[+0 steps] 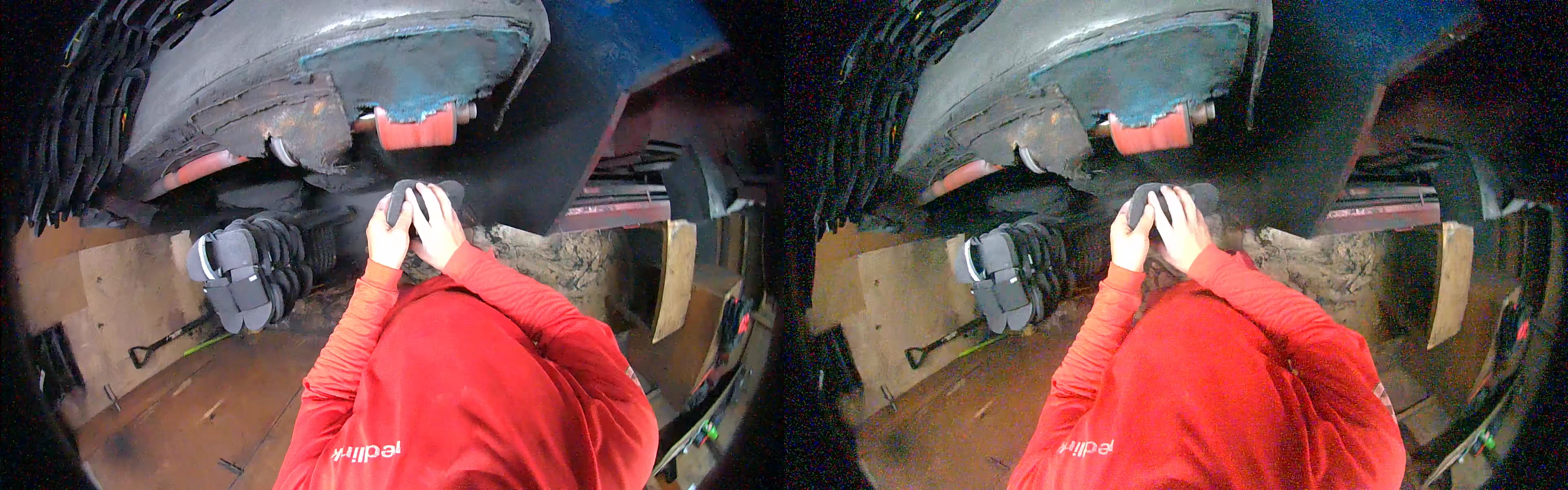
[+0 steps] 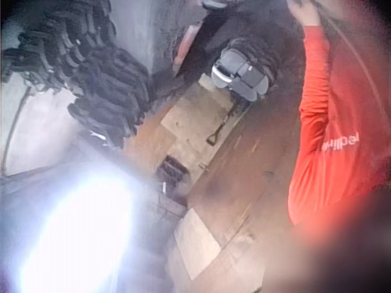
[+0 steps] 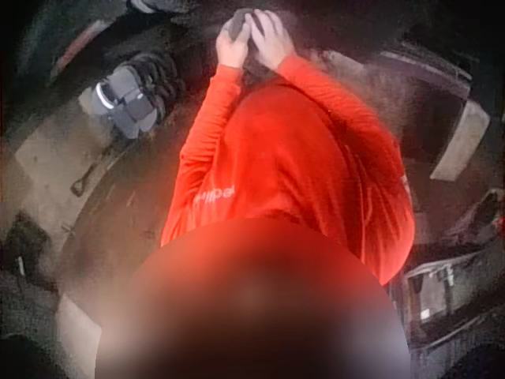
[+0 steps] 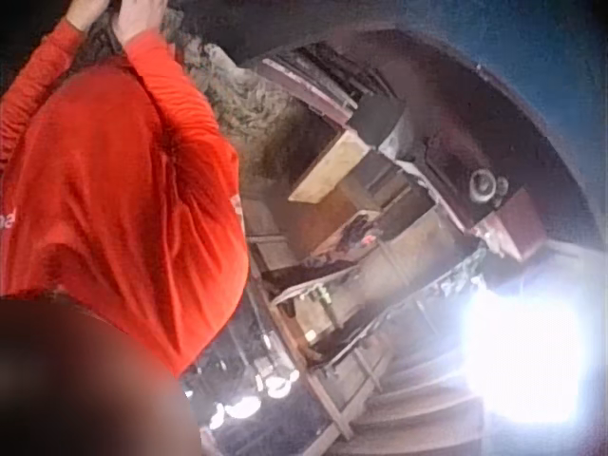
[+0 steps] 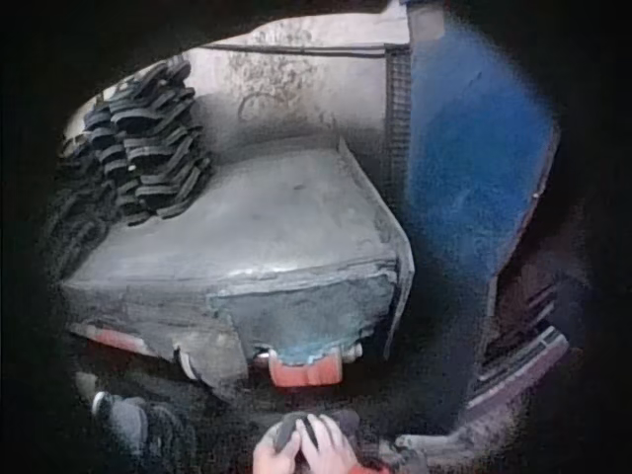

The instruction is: The person repeatedly presses the soles of black sandals against a rotating red grinding wheel to smooth or shape them. After several passes, the person stacks the finished sandals on a nearby surface and continues with additional sandals.

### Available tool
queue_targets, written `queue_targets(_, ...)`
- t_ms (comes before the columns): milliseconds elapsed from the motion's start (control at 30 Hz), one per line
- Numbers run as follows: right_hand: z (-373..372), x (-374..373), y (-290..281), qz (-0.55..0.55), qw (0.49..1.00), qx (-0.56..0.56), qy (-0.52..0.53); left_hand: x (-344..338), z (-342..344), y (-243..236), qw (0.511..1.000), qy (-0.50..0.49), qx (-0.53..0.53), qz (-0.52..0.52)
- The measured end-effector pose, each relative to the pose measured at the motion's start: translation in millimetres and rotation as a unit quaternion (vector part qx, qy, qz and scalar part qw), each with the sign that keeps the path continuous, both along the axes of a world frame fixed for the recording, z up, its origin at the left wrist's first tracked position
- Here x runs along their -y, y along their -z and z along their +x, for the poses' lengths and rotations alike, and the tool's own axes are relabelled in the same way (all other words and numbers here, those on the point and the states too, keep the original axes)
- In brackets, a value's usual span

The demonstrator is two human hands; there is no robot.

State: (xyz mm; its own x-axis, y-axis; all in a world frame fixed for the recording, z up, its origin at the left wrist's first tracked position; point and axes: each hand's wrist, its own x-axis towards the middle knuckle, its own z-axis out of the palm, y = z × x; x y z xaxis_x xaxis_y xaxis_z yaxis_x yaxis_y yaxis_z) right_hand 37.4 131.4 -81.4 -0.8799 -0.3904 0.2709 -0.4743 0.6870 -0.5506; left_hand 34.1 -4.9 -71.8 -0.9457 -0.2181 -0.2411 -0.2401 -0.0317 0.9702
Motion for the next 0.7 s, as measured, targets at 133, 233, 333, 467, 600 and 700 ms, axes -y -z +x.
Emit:
queue_targets(133,-20.7,-6.8,0.4,-0.029,0.996,-0.078,0.025,-23.2,-23.4,-38.6,0.984,0.008,-0.063,-0.169)
queue_targets(233,-36.3,-5.5,-1.8,-0.076,0.995,0.045,0.057,-32.6,-36.7,-61.8,0.970,-0.009,-0.032,-0.240)
queue_targets(333,-39.9,-6.2,-5.8,-0.039,0.999,0.001,0.014,-33.2,-49.9,-71.2,0.951,-0.004,-0.030,-0.308)
queue_targets(467,-41.5,-7.9,-11.1,-0.030,0.996,0.080,0.012,-26.9,-64.1,-72.2,0.941,0.055,0.062,-0.328)
queue_targets(600,-46.0,-9.0,-15.7,0.015,0.998,0.053,0.011,-23.6,-65.9,-71.7,0.942,0.062,0.050,-0.326)
queue_targets(700,-45.9,-9.2,-19.7,-0.008,0.999,0.044,-0.002,-22.1,-60.2,-75.8,0.949,0.044,0.034,-0.310)
